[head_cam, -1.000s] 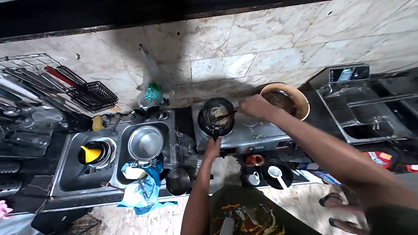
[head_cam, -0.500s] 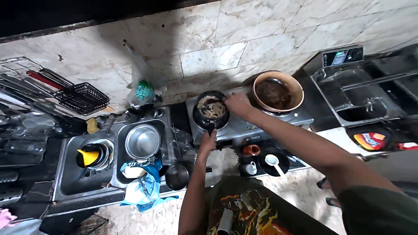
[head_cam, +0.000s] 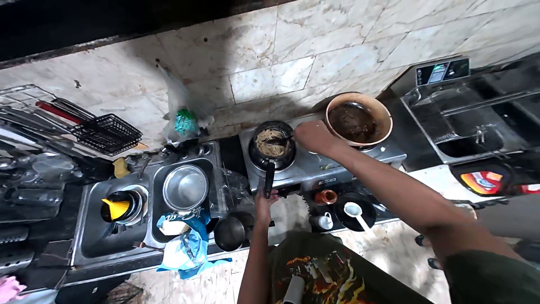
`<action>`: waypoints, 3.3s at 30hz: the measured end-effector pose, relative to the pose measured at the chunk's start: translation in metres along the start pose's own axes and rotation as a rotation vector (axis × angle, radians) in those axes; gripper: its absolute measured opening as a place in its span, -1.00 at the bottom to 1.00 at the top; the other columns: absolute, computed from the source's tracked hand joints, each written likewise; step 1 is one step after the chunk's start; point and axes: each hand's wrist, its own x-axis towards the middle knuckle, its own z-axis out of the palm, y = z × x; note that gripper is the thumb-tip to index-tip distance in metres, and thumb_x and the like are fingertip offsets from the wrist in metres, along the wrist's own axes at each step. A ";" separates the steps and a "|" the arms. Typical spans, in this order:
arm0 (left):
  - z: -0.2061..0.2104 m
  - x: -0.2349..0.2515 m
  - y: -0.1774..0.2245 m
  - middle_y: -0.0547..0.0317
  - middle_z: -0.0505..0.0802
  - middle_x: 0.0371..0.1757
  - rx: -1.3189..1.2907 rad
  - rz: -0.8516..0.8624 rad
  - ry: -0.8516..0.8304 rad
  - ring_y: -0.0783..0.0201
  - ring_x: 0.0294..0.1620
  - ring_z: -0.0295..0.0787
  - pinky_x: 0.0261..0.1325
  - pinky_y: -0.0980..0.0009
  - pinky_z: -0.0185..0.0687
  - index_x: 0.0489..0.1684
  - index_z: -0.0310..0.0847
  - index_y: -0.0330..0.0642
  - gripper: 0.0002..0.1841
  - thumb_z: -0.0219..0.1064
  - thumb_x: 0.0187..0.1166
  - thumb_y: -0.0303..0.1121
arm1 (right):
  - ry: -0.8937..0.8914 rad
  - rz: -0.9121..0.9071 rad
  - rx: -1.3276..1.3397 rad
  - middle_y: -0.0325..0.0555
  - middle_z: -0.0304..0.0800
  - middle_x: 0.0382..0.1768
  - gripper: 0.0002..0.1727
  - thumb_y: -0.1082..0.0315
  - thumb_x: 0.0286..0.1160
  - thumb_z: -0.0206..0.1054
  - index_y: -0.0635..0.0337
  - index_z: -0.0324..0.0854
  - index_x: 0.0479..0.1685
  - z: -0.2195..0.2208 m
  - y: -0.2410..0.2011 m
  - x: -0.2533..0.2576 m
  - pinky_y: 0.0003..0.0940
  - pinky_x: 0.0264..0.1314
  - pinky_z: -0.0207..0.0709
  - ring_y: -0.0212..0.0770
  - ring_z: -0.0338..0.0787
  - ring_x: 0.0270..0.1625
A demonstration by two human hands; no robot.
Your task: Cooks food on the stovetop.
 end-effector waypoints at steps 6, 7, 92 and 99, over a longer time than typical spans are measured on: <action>0.006 0.010 0.059 -0.13 0.89 0.05 0.289 0.007 -0.171 0.09 -0.17 0.89 -0.10 0.19 0.84 0.39 0.51 -0.39 -0.19 -0.34 0.85 0.24 | -0.022 0.253 0.010 0.32 0.79 -0.25 -0.91 0.52 0.44 0.34 0.35 0.70 -0.38 0.005 -0.017 0.005 0.33 -0.31 0.60 0.39 0.83 -0.15; 0.011 0.011 0.064 -0.05 0.91 -0.02 0.395 0.025 -0.189 0.18 -0.32 0.87 -0.27 0.29 0.80 0.34 0.56 -0.35 -0.26 -0.21 0.85 0.22 | -0.011 0.246 0.034 0.32 0.80 -0.25 -0.89 0.51 0.45 0.33 0.35 0.70 -0.39 0.014 -0.015 0.011 0.33 -0.29 0.61 0.38 0.83 -0.14; 0.024 0.024 0.055 0.00 0.67 -0.30 0.773 0.103 -0.158 0.15 -0.46 0.56 -0.35 0.16 0.58 0.22 0.55 -0.29 -0.48 0.08 0.82 0.08 | 0.032 0.266 0.185 0.29 0.83 -0.16 -0.60 0.08 0.71 0.26 0.25 0.78 -0.24 0.036 0.008 0.035 0.43 -0.11 0.62 0.37 0.83 -0.01; 0.024 0.023 0.056 0.06 0.63 -0.34 0.779 0.095 -0.156 0.20 -0.51 0.52 -0.41 0.23 0.55 0.19 0.54 -0.27 -0.49 0.07 0.82 0.08 | 0.030 -0.144 0.162 0.02 0.91 0.01 -0.66 0.01 0.77 0.22 -0.09 0.85 0.14 0.040 0.047 0.048 0.40 0.16 0.61 0.19 0.86 0.12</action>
